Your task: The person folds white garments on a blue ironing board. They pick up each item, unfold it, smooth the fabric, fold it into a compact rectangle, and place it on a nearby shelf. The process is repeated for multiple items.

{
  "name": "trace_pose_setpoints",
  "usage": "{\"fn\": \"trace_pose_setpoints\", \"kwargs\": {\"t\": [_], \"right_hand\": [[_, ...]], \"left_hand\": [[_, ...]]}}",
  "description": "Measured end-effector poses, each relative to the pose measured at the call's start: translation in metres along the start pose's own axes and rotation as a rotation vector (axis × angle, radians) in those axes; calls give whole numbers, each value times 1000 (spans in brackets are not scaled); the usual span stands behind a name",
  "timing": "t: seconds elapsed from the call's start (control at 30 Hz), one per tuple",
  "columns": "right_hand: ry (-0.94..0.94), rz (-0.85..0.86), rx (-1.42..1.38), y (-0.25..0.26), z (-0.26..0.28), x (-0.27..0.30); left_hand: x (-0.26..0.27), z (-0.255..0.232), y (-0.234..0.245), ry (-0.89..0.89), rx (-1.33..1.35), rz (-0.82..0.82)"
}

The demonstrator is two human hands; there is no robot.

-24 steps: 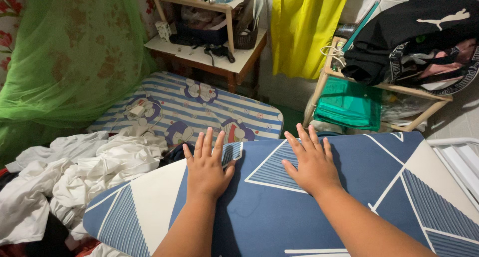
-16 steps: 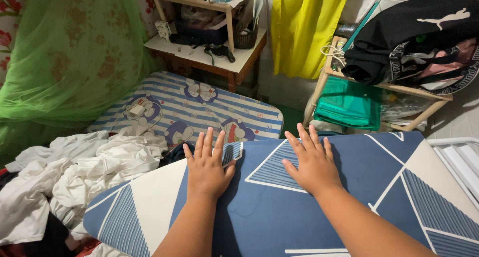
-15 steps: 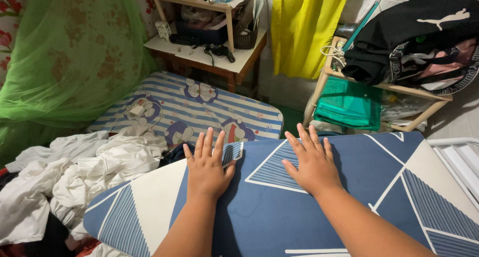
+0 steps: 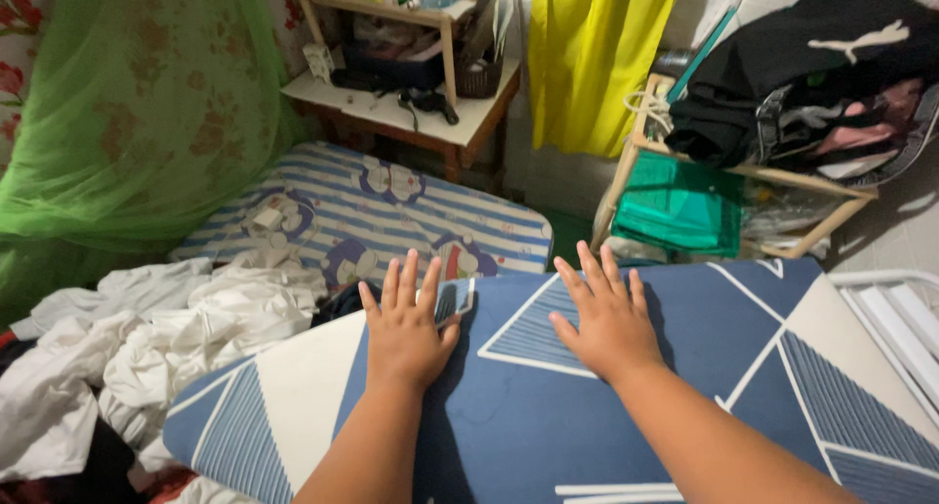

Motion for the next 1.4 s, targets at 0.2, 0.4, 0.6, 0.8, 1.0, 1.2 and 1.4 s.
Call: {"fn": "trace_pose_setpoints", "kwargs": {"t": [0.2,0.4,0.6,0.8,1.0,1.2,1.4], "right_hand": [[94,-115,53,28,2,-16],[57,-273,77,76,-11,-53],[36,-315,104,97,-16,-58],[31,-368,116,118,-15,-63],[17,-473,95,138,-18,-63],[118,-694,-663,153,-27,-55],[41,-216,-2327,139,-24,-59]], "left_hand": [[-21,-16,17,-37,-59,57],[-64,-33,56,-131,-80,-117],[-75,-30,85,-140,-93,-171],[-75,-33,108,-93,-108,-154],[-75,-42,131,-21,-226,-118],[-81,-26,146,87,601,-391],[-68,16,140,251,2494,-602]]}}
Point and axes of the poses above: each hand's wrist, its own x-axis away from the middle knuckle, its own y-axis out of the back of the hand, z = x × y, the point moved 3 cm from there along -x, towards the middle knuckle, and after that the axes turned 14 degrees about x, right-handed, at the moved point
